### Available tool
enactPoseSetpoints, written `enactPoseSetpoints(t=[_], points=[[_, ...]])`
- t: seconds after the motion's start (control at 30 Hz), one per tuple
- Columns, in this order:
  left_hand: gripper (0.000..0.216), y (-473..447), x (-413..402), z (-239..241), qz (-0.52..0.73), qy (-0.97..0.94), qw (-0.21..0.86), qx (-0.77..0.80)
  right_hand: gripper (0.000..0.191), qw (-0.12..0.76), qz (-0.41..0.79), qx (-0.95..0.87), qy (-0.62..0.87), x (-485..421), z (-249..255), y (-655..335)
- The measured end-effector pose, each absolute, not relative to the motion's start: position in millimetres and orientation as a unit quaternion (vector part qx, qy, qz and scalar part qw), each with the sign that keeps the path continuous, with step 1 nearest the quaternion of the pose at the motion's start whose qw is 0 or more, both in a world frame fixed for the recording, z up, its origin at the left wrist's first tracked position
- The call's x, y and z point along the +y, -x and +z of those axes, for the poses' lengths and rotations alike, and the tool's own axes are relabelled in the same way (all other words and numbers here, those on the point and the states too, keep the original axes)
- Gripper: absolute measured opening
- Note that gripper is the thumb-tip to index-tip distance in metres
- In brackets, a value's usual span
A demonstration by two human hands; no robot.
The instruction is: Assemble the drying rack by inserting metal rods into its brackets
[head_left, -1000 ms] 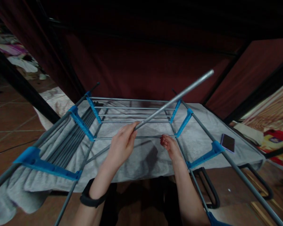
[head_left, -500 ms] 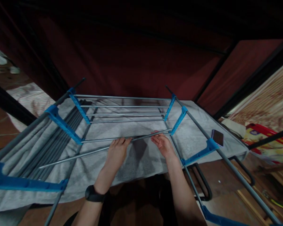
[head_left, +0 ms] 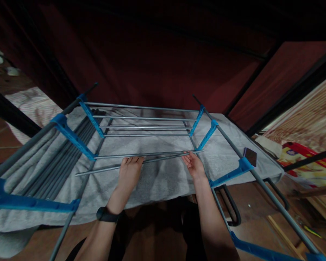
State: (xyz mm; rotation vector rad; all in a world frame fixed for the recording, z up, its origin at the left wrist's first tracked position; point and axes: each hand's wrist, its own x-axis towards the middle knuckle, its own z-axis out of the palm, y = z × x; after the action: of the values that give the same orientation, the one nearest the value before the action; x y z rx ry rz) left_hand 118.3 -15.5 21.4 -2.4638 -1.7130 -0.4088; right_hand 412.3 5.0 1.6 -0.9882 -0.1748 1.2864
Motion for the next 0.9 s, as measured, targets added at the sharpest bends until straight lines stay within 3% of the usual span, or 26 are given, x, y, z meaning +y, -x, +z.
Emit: enactPoseSetpoints(t=[0.27, 0.57, 0.9], points=[[0.035, -99.9, -16.3, 18.0, -0.117, 0.78, 0.055, -0.613, 0.021, 0.677, 0.561, -0.042, 0.474, 2.0, -1.8, -436.9], [0.034, -86.5, -20.3, 15.2, -0.106, 0.749, 0.076, -0.65, 0.014, 0.684, 0.509, -0.044, 0.521, 4.6, -17.6, -464.6], [0.028, -82.7, -21.5, 10.7, -0.113, 0.729, 0.104, -0.668, 0.022, 0.678, 0.484, -0.017, 0.553, 5.4, -29.1, -484.1]])
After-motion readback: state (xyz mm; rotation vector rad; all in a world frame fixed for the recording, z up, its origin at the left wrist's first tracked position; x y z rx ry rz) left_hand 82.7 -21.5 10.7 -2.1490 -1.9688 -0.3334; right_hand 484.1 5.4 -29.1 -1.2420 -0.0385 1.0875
